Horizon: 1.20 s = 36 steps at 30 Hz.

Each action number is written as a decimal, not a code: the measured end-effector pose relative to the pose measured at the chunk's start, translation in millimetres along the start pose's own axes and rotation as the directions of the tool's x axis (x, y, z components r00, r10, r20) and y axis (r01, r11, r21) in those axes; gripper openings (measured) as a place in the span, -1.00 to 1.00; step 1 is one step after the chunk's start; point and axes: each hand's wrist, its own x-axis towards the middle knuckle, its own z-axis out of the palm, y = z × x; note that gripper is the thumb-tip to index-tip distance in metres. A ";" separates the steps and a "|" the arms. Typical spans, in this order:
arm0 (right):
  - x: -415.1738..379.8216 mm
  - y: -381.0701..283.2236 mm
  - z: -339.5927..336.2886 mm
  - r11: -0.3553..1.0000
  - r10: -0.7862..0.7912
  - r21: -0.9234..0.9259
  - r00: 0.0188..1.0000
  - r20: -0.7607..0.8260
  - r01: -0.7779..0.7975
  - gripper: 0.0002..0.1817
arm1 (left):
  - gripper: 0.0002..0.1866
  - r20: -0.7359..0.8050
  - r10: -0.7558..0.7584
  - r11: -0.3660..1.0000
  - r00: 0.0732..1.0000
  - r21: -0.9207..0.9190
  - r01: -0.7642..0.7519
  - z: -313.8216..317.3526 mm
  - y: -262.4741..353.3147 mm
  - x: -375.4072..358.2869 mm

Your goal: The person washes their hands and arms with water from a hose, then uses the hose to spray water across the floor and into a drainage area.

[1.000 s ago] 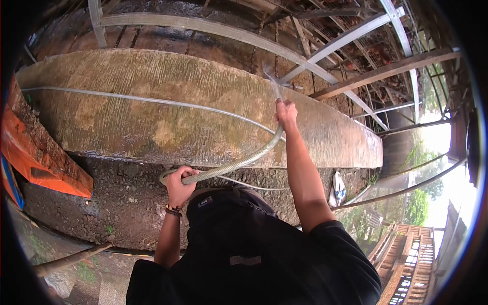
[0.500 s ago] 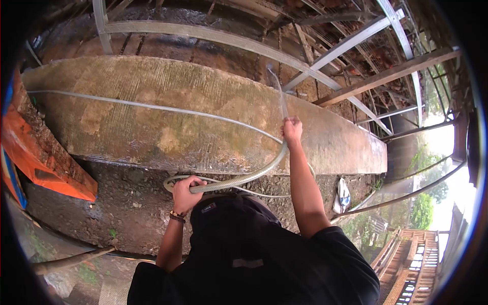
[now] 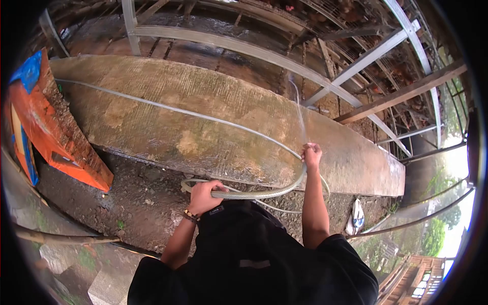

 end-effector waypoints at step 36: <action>49.5 65.6 -116.8 0.968 -0.001 0.251 0.998 0.065 -0.016 -0.84 | -0.87 0.142 0.049 0.972 0.989 0.222 -0.081 103.0 94.8 21.4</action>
